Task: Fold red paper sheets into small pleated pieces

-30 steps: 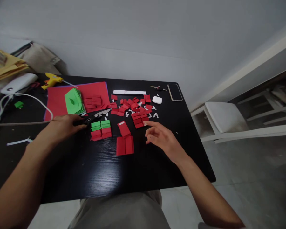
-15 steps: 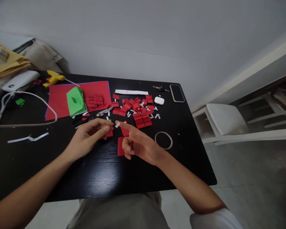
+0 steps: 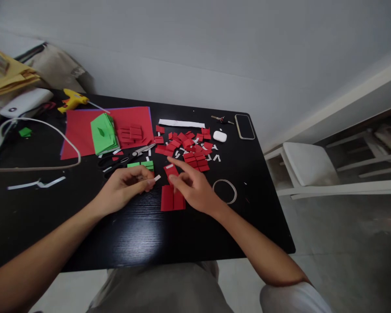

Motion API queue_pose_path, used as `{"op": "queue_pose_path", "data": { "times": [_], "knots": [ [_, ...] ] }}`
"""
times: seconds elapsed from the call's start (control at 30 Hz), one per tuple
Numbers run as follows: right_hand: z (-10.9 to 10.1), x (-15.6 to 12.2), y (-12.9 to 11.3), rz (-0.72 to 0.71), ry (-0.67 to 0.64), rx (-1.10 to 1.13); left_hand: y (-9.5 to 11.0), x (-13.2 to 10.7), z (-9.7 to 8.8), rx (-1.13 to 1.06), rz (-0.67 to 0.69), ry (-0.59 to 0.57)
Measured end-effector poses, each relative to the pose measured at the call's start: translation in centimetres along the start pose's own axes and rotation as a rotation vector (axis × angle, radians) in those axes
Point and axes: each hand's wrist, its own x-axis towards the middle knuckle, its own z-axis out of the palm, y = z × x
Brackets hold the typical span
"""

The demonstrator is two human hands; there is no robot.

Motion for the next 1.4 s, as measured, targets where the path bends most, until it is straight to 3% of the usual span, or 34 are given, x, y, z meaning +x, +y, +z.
{"op": "queue_pose_path", "data": {
  "times": [0.07,0.17,0.33,0.5,0.67,0.8,0.93,1.17,1.4],
  "knots": [
    [-0.6,1.3,0.2,-0.119,0.072,-0.321,-0.1,0.0,-0.2,0.006,0.003,0.026],
    [-1.1,3.2,0.2,-0.151,-0.044,-0.633,-0.4,0.1,-0.2,-0.033,0.02,0.136],
    [-0.8,5.2,-0.4,-0.06,-0.25,-0.841,-0.7,0.5,-0.2,-0.103,0.08,0.252],
    [-0.8,6.2,-0.3,-0.039,-0.223,-0.936,-0.9,0.8,-0.5,-0.146,0.083,0.266],
    [-2.1,6.4,-0.8,-0.051,-0.159,-0.821,-1.5,0.8,-0.7,-0.16,0.118,0.296],
    [-2.6,4.9,-1.4,-0.021,0.019,-0.337,-2.3,0.7,-0.1,-0.09,0.123,0.316],
    [-1.4,2.8,-1.3,0.047,0.036,0.05,-2.8,0.5,0.8,-0.122,0.165,0.271],
    [0.4,1.2,-0.2,0.002,0.085,0.127,-2.2,0.3,1.0,-0.219,0.2,0.2],
    [1.5,1.9,0.0,-0.034,0.078,0.201,-2.3,0.0,1.0,-0.064,0.215,0.147]
  ]
}}
